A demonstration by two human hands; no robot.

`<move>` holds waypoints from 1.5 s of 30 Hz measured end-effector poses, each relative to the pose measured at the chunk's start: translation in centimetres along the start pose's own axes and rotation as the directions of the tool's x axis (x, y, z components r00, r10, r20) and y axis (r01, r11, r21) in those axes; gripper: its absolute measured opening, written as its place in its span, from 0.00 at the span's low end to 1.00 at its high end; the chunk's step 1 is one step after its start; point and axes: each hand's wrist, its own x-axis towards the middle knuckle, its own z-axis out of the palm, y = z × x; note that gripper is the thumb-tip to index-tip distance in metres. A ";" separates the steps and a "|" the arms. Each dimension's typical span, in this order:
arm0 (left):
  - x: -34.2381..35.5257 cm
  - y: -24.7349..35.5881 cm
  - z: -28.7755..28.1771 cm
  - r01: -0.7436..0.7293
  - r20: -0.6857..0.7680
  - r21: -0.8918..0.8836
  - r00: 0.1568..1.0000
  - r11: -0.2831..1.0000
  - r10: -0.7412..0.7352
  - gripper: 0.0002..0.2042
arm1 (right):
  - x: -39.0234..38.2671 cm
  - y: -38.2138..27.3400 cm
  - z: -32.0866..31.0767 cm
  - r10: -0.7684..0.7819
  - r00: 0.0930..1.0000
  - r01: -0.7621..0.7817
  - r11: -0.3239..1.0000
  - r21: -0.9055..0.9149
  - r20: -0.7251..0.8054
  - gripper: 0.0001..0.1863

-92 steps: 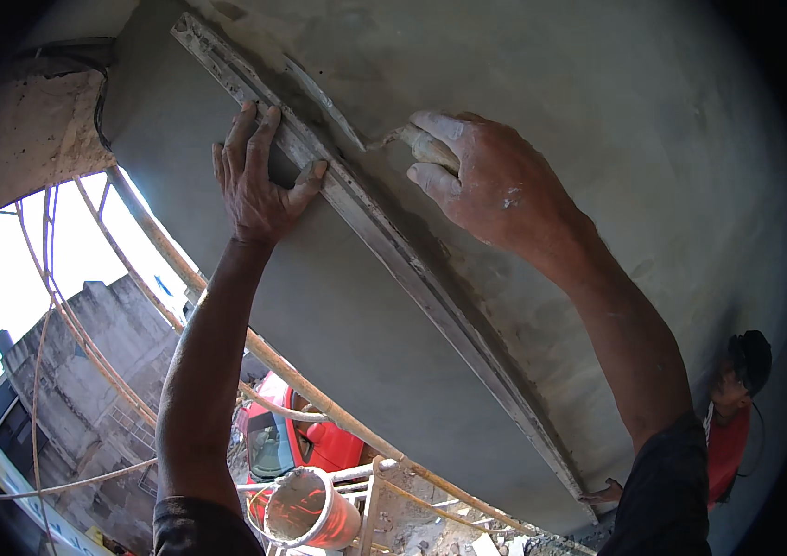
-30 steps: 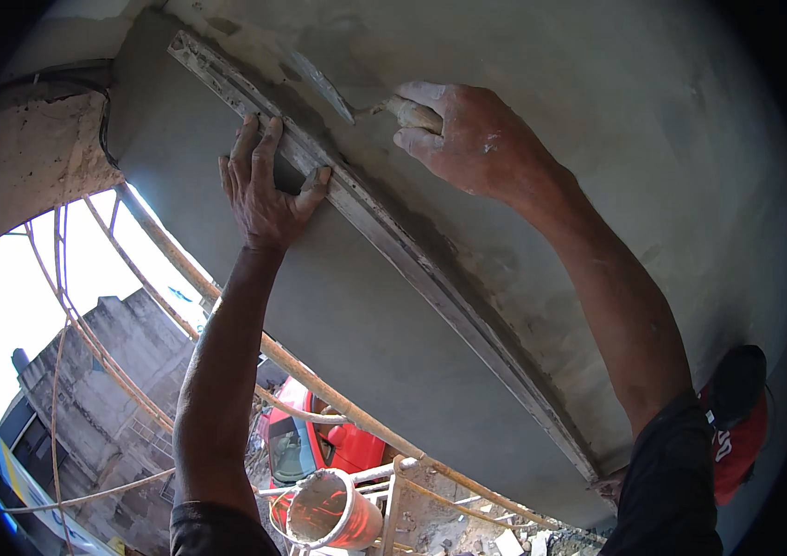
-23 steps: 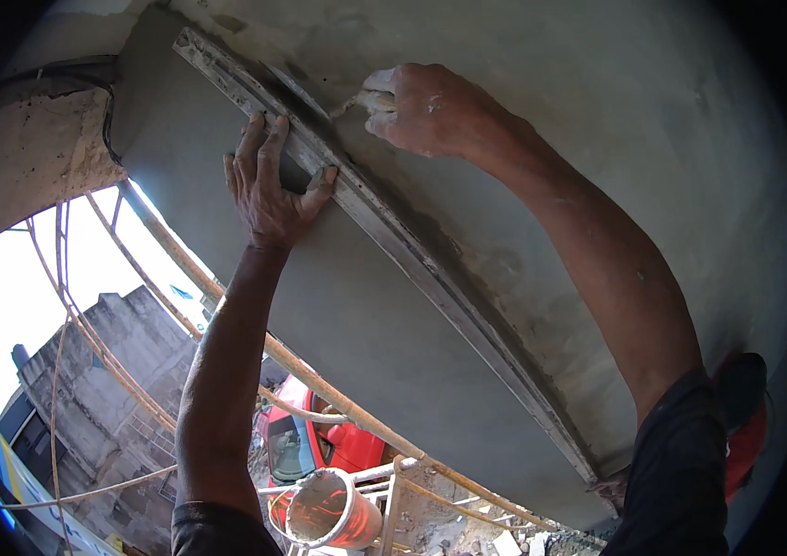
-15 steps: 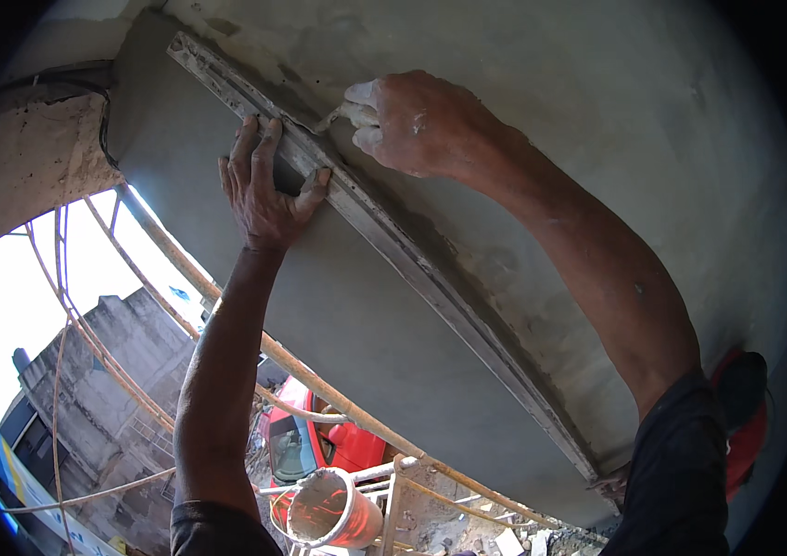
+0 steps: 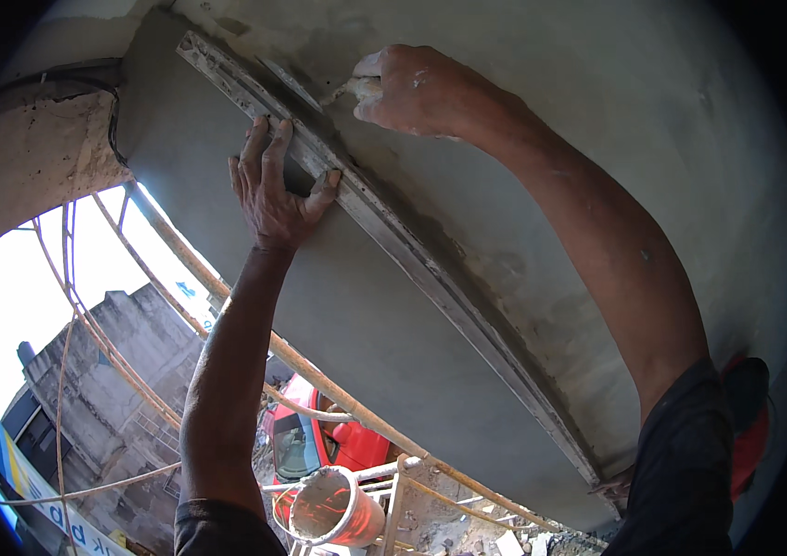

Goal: The person scoops mortar from a bucket using a trowel and applies it along the corner edge of a concrete wall. The person repeatedly gathers mortar from the bucket and smooths it along the wall edge.

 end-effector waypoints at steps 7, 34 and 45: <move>0.0 0.0 0.1 -0.007 -0.006 -0.005 1.000 1.000 0.007 0.45 | 0.3 -2.2 -0.1 -0.115 0.992 0.121 0.985 -0.127 0.053 0.16; 0.1 -0.1 0.1 -0.022 -0.034 -0.029 0.999 0.999 0.021 0.44 | -7.2 0.4 1.5 -0.031 0.999 0.032 0.999 -0.005 0.026 0.25; 0.0 0.4 -0.4 -0.022 -0.029 0.038 0.999 0.999 0.023 0.41 | -2.8 0.1 -0.6 0.020 1.000 -0.017 0.994 0.109 -0.022 0.28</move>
